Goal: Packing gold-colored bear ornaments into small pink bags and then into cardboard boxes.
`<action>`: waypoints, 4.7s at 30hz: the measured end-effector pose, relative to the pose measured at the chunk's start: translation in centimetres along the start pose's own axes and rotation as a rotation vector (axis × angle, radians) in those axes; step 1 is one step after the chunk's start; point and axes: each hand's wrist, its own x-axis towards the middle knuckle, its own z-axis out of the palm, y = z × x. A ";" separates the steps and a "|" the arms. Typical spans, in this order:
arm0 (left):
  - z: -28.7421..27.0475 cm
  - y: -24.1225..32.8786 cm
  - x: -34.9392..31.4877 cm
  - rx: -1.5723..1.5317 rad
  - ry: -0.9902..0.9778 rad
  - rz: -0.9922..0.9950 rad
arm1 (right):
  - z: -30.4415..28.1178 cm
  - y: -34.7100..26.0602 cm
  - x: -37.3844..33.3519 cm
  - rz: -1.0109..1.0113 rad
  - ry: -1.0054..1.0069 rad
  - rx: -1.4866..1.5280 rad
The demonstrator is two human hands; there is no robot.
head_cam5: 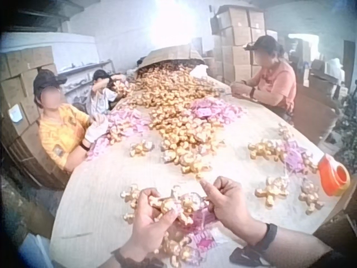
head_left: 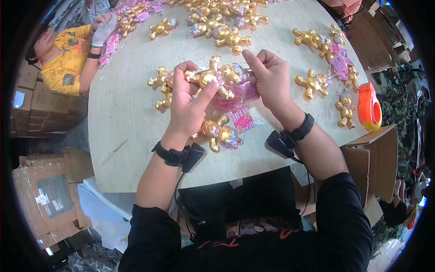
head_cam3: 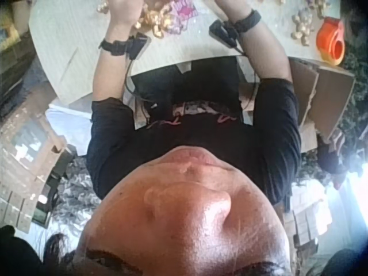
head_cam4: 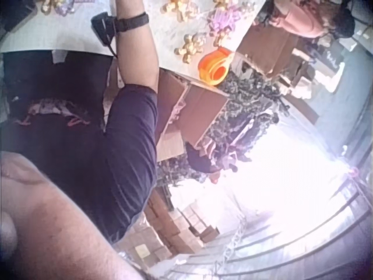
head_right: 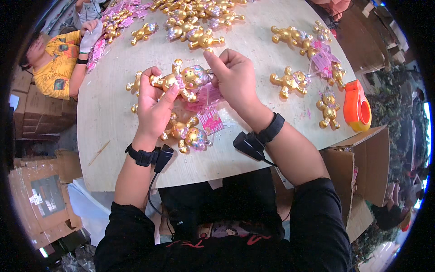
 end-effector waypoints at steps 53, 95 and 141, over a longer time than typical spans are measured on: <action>0.6 0.5 -0.6 0.190 -0.047 0.068 | -0.4 2.2 0.4 0.062 -0.164 0.074; -5.2 1.2 1.9 -0.002 0.291 0.090 | -1.2 0.5 1.4 -0.408 -0.222 -0.773; 4.6 -1.0 17.6 1.078 0.053 -0.151 | -1.9 5.8 4.9 -0.096 0.228 0.007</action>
